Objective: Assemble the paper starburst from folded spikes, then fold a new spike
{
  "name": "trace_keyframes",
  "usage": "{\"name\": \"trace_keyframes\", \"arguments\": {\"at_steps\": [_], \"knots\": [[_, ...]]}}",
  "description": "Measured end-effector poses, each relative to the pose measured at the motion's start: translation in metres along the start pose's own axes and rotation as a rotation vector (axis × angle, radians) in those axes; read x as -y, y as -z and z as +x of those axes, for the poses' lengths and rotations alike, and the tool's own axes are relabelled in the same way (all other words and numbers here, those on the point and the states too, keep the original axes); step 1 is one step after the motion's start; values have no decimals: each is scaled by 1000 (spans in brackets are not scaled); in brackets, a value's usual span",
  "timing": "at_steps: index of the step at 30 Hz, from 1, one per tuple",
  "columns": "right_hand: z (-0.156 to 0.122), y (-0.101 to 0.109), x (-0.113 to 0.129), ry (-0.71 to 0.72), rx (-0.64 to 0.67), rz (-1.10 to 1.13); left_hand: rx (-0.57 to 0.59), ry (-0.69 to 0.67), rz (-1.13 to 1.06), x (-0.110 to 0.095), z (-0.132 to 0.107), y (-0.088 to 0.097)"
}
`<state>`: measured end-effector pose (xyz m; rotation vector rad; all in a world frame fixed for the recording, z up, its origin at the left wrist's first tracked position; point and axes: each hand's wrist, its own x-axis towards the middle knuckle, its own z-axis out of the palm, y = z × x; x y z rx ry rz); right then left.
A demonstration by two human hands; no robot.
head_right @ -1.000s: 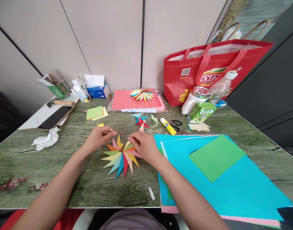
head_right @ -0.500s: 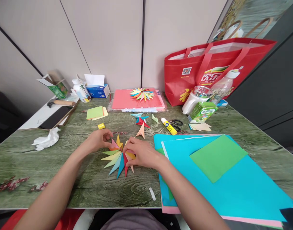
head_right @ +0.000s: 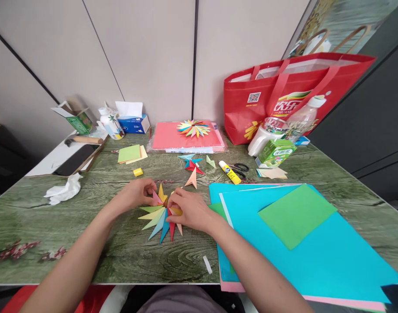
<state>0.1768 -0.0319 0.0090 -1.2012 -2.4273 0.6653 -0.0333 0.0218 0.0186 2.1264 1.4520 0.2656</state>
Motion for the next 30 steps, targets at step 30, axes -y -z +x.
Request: {"name": "trace_keyframes", "arguments": {"at_steps": [30], "knots": [[0, 0, -1, 75, 32, -65, 44, -28, -133, 1, 1, 0]]}}
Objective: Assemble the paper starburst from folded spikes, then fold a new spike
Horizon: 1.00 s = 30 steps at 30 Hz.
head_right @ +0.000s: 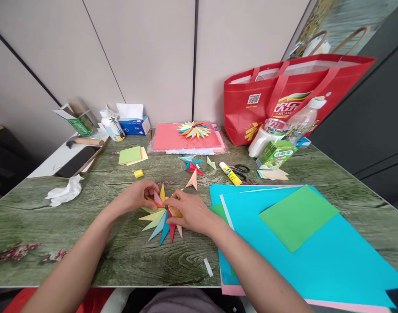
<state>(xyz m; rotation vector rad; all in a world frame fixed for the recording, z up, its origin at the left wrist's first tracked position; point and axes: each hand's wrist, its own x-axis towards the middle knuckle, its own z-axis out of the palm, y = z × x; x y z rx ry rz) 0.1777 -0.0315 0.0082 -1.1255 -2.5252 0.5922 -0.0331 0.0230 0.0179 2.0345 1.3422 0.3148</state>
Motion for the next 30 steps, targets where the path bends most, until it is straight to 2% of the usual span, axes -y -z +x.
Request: {"name": "trace_keyframes", "arguments": {"at_steps": [7, 15, 22, 24, 27, 30], "knots": [[0, 0, 1, -30, -15, -37, -110, 156, 97, -1, -2, 5], [1, 6, 0, -69, -118, 38, -156, 284, -319, -2, 1, 6], [-2, 11, -11, -102, -34, 15, -111, 348, -404, -5, 0, 10], [-2, 9, -11, -101, -39, 11, -132, 341, -423, -5, 0, 10], [0, 4, -9, -121, -62, 8, -213, 301, -360, -1, 3, 11], [2, -1, -6, -174, -75, 16, -326, 271, -135, 6, 5, 11]]}}
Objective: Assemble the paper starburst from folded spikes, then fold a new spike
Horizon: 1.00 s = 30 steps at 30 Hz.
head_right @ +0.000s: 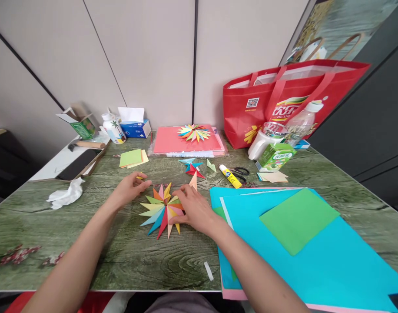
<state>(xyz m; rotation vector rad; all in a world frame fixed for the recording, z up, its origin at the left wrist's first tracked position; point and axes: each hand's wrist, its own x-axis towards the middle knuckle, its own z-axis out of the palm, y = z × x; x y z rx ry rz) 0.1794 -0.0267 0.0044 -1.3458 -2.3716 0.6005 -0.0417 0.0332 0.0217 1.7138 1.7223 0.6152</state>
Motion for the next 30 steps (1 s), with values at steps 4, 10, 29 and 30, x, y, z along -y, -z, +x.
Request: {"name": "trace_keyframes", "arguments": {"at_steps": [4, 10, 29, 30], "knots": [[1, -4, 4, -71, -37, -41, -54, 17, 196, 7, 1, 3], [2, -8, 5, -135, -76, -19, 76, 110, -28, 7, 0, 5], [4, -15, 4, -222, -114, 87, 152, 172, -456, 4, 5, -2], [5, -15, 3, -234, -121, 113, 154, 167, -460, 4, 4, -2]]}}
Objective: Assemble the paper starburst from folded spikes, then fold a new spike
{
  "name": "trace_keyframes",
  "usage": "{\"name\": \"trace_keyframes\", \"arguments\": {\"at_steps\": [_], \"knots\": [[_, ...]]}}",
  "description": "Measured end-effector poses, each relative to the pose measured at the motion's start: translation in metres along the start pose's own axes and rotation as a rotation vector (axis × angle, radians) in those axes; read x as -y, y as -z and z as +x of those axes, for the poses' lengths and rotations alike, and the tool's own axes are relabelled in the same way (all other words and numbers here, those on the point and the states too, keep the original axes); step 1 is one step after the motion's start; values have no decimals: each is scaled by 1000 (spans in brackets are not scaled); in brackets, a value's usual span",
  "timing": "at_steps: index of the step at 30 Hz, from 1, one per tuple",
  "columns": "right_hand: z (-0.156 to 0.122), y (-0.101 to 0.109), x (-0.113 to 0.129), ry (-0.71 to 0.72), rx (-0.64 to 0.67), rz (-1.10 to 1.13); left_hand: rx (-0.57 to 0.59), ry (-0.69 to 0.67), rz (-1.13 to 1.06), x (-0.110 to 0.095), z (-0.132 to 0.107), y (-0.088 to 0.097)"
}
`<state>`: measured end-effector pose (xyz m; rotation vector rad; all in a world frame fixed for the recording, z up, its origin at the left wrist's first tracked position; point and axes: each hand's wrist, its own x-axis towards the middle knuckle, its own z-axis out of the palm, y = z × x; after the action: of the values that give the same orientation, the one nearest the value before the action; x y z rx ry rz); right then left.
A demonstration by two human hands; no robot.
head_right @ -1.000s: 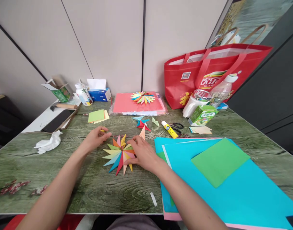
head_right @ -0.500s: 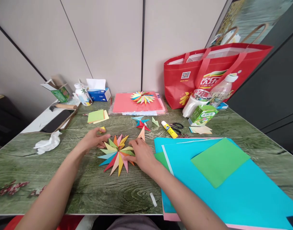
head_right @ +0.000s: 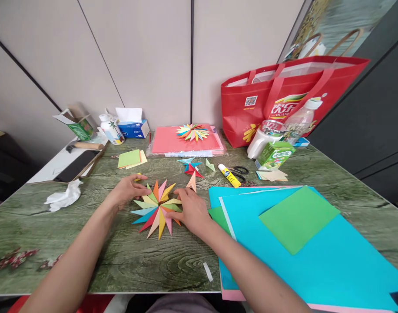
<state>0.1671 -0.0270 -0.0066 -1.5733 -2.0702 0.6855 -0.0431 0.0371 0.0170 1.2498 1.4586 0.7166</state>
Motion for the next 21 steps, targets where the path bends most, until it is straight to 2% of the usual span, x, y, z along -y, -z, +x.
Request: {"name": "trace_keyframes", "arguments": {"at_steps": [7, 12, 15, 21], "knots": [[4, -4, -5, -99, -48, 327, 15, -51, -39, -9, -6, 0], [10, -11, -4, -128, -97, 781, 49, -103, -40, -15, -13, -3], [14, -14, 0, -205, -45, 1021, 60, -123, -39, -16, -15, -5], [17, -14, 4, -331, 36, 1037, 52, -136, -36, -15, -14, -7]]}}
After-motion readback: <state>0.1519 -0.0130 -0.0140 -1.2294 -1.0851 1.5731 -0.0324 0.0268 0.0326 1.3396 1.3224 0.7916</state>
